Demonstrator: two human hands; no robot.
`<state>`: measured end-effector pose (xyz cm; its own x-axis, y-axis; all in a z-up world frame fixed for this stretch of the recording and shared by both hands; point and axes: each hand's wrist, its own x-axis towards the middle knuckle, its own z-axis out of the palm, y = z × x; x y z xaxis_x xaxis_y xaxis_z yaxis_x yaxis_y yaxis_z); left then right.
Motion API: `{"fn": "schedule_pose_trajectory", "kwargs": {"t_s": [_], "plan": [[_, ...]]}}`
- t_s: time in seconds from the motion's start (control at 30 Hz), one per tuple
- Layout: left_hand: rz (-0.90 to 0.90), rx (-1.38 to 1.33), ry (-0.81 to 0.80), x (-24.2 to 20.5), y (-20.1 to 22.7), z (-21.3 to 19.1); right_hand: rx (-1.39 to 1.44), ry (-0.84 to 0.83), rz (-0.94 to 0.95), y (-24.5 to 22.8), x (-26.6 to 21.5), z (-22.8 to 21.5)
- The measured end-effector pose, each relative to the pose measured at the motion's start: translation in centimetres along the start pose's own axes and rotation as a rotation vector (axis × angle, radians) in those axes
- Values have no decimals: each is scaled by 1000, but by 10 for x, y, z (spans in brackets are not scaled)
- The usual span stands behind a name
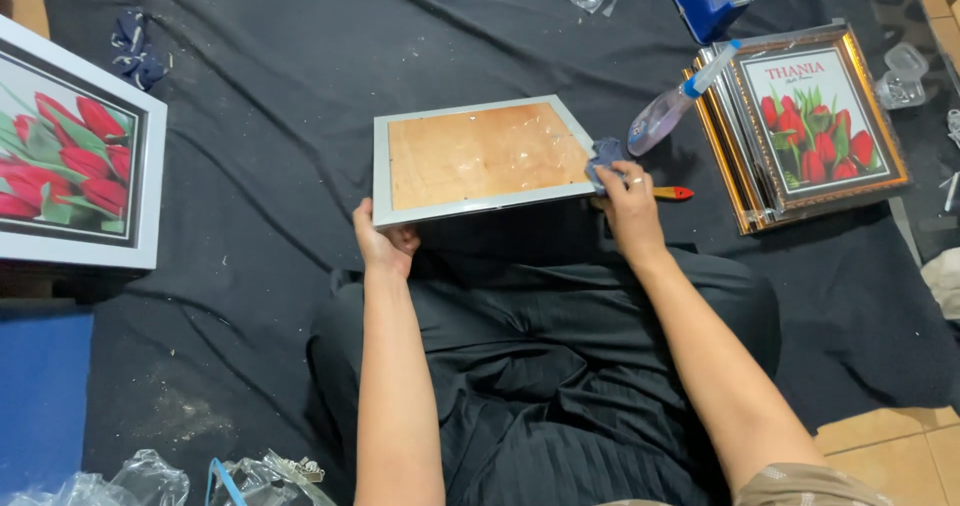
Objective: The person wipes the back of a picture frame with a cloth, then flips it to clean the front glass with the cloth. They brush the frame with a paintbrush, spray the surface with a spray bottle, and wipe it again with the cloth. The person handles multiple framed pictures, moving them aside and returning to clean them.
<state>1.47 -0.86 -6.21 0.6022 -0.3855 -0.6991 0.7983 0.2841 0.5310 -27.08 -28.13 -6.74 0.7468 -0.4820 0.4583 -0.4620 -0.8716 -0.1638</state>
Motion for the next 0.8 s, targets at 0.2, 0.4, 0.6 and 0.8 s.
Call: {"fn": "schedule_pose_trajectory", "kwargs": {"t_s": [0.2, 0.4, 0.6, 0.8], "plan": [[158, 87, -24, -50, -1, 27, 73, 101, -61, -30, -17, 6], [-20, 363, -312, -70, -99, 61, -1, 76, -278, -84, -32, -12], [-18, 67, -217, -69, -117, 78, 604, -224, -108, -82, -11, -50], [-31, 83, -245, -61, -83, 55, 1310, 69, 946, -38, 0, -46]]}}
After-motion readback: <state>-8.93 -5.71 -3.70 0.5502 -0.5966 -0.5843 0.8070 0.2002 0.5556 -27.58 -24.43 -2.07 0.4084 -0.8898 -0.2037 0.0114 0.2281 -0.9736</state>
